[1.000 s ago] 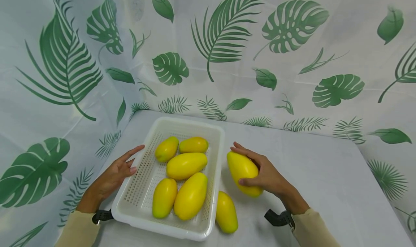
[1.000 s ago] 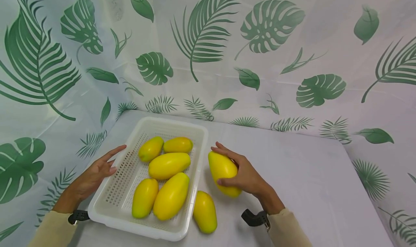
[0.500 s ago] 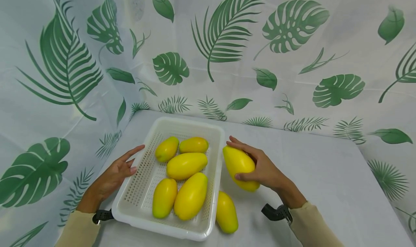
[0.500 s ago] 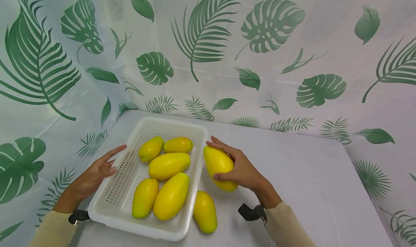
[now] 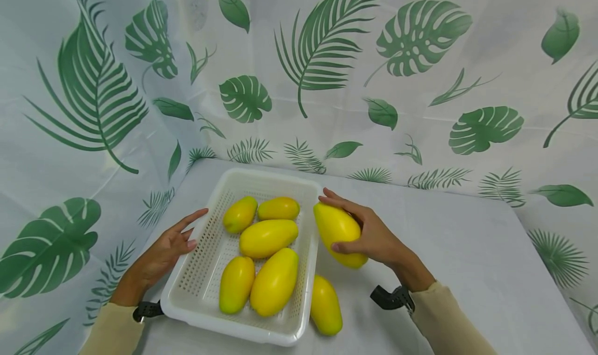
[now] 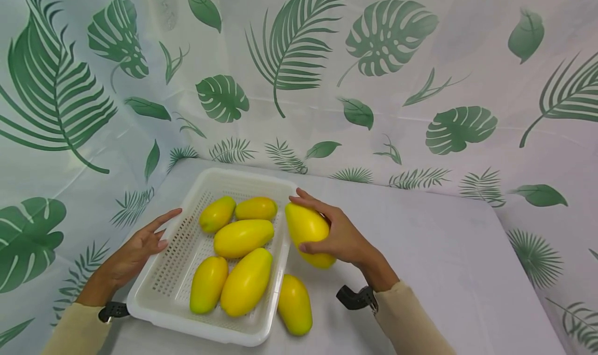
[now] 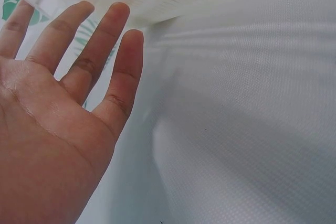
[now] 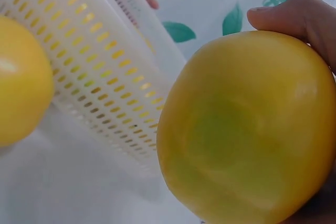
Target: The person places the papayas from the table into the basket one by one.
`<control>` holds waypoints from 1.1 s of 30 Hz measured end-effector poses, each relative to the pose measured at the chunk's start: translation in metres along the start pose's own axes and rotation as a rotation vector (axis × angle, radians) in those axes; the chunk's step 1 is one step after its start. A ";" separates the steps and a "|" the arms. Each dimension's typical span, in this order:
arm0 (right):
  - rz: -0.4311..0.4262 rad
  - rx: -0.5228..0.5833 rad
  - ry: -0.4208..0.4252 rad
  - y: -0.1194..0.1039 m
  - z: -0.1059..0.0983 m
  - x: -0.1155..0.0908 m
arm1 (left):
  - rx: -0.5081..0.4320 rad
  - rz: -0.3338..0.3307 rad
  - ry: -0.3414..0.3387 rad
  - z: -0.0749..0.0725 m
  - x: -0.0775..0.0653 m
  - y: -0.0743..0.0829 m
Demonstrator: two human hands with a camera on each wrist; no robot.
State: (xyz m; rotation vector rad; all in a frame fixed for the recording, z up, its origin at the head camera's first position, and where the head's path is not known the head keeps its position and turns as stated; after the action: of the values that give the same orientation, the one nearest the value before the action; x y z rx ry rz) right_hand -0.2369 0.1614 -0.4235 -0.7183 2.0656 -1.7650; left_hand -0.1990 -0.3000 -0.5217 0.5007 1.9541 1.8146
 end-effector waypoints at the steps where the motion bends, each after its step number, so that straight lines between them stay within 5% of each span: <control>1: 0.001 0.004 -0.001 -0.001 0.000 0.001 | 0.002 0.002 -0.002 0.000 0.000 0.000; 33: -0.065 0.012 -0.131 -0.032 0.033 0.038 | 0.021 0.002 0.007 0.001 -0.001 0.003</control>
State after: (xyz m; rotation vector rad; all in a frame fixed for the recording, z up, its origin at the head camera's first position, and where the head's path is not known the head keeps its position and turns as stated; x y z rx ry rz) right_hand -0.2450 0.1097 -0.3949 -0.8826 1.9650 -1.7141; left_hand -0.1980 -0.2991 -0.5189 0.5032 1.9803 1.8010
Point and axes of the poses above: each hand's wrist, its own x-axis towards the middle knuckle, its own z-axis out of the palm, y = z × x, the point moved 3 cm from there along x, towards the middle knuckle, and after that the axes turned 14 degrees about x, right-handed, at the moved point
